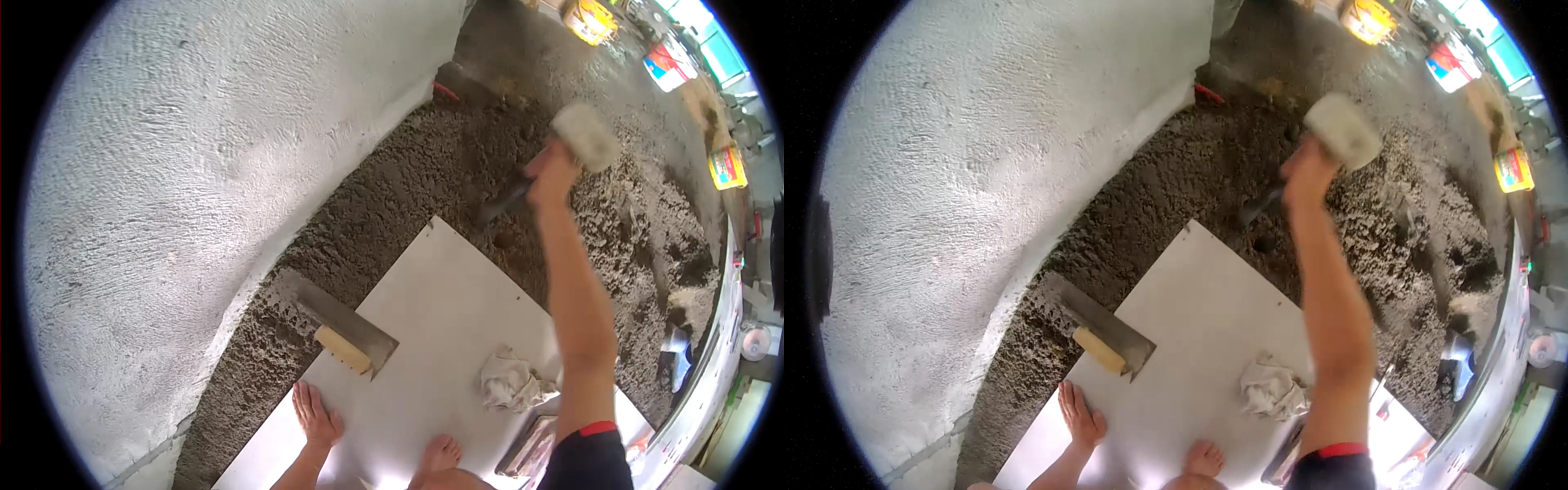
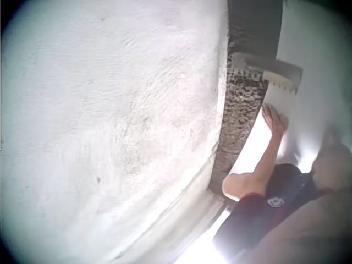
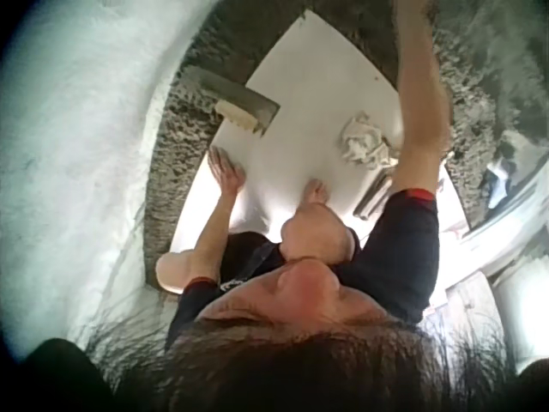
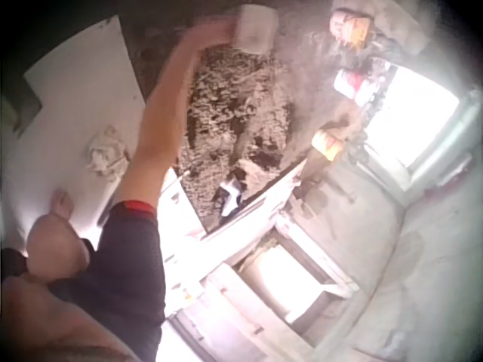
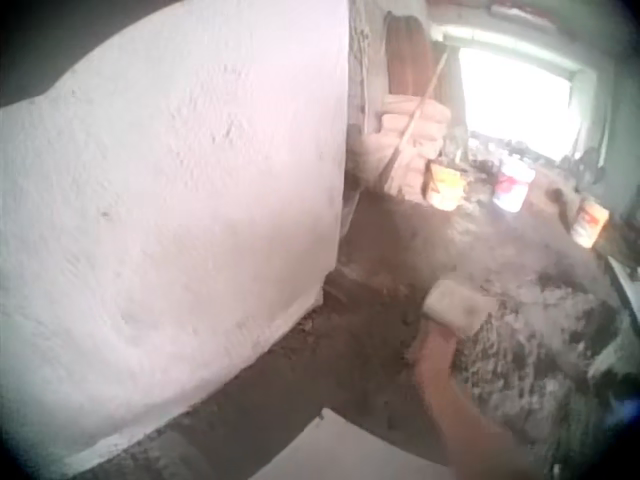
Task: The person levels a concrete base on the floor using a trowel and a mallet, then uses a notched trowel to spread mortar along the edge of a large floor tile.
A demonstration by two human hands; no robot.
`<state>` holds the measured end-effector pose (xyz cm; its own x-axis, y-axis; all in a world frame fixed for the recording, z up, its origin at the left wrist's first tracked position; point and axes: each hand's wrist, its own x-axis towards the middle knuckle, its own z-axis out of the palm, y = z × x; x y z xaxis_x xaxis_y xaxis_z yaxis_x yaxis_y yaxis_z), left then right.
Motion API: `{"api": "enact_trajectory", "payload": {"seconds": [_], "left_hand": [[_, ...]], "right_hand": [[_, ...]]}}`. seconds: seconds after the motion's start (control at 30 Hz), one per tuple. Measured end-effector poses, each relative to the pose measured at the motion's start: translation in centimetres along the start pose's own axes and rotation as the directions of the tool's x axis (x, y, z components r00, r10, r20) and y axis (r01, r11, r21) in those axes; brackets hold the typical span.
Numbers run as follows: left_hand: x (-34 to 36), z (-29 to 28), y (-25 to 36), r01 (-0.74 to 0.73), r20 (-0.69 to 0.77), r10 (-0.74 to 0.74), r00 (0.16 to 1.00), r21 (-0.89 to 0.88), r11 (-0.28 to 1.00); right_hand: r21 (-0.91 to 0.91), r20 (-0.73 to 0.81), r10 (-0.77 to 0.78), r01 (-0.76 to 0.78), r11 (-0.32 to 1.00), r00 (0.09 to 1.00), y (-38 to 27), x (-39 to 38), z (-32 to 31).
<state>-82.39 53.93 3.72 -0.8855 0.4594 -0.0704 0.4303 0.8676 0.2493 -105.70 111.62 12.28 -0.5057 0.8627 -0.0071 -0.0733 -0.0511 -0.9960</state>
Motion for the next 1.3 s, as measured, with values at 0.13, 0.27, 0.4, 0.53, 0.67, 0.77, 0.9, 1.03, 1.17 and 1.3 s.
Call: {"api": "enact_trajectory", "payload": {"seconds": [0.13, 0.27, 0.4, 0.53, 0.67, 0.77, 0.9, 1.03, 1.17, 1.3], "left_hand": [[0.2, 0.1, 0.1, -0.011, 0.017, 0.011, 1.000, 0.007, 1.000], [0.7, -0.2, 0.3, -0.041, 0.037, 0.041, 0.998, 0.009, 0.999], [0.5, -0.3, 0.9, -0.148, 0.021, 0.149, 0.989, -0.044, 0.988], [0.5, -0.1, 0.0, -0.127, -0.026, 0.130, 0.991, 0.076, 0.989], [-0.7, 0.1, -0.7, -0.116, -0.008, 0.119, 0.993, 0.172, 0.978], [-0.7, -0.1, -0.5, -0.149, -0.059, 0.162, 0.985, 0.176, 0.973], [-0.8, -0.5, 0.0, -0.160, -0.115, 0.178, 0.977, 0.148, 0.976], [-1.1, -0.4, 0.3, -0.170, -0.112, 0.193, 0.975, 0.188, 0.967], [-1.0, 0.0, 0.7, -0.146, -0.049, 0.164, 0.985, 0.256, 0.956], [-0.4, 0.4, 0.6, -0.170, -0.002, 0.176, 0.984, 0.245, 0.954]], "right_hand": [[0.051, -0.052, -0.057, 0.060, 0.997, 0.997, -5.0, 1.8, -1.9], [-0.014, -0.193, 0.125, -0.131, 0.991, 0.973, 7.0, -3.6, -1.3], [0.126, -0.149, 0.270, -0.253, 0.959, 0.951, 13.7, -5.3, -0.7], [0.163, -0.356, -0.200, 0.271, 0.949, 0.913, 7.6, -3.7, -1.2], [0.287, -0.188, -0.160, 0.210, 0.935, 0.969, -2.0, -2.5, -7.7], [0.188, -0.132, -0.074, 0.099, 0.977, 0.988, -9.3, -2.6, -17.1], [0.025, -0.261, -0.155, 0.167, 0.986, 0.953, -17.7, -4.6, -28.5], [-0.049, -0.466, -0.168, 0.165, 0.985, 0.869, -21.6, -5.2, -36.6], [-0.134, -0.497, -0.247, 0.207, 0.969, 0.832, -21.4, -1.7, -45.4], [-0.226, -0.429, -0.150, 0.054, 0.973, 0.891, -12.6, -1.1, -52.0]]}}
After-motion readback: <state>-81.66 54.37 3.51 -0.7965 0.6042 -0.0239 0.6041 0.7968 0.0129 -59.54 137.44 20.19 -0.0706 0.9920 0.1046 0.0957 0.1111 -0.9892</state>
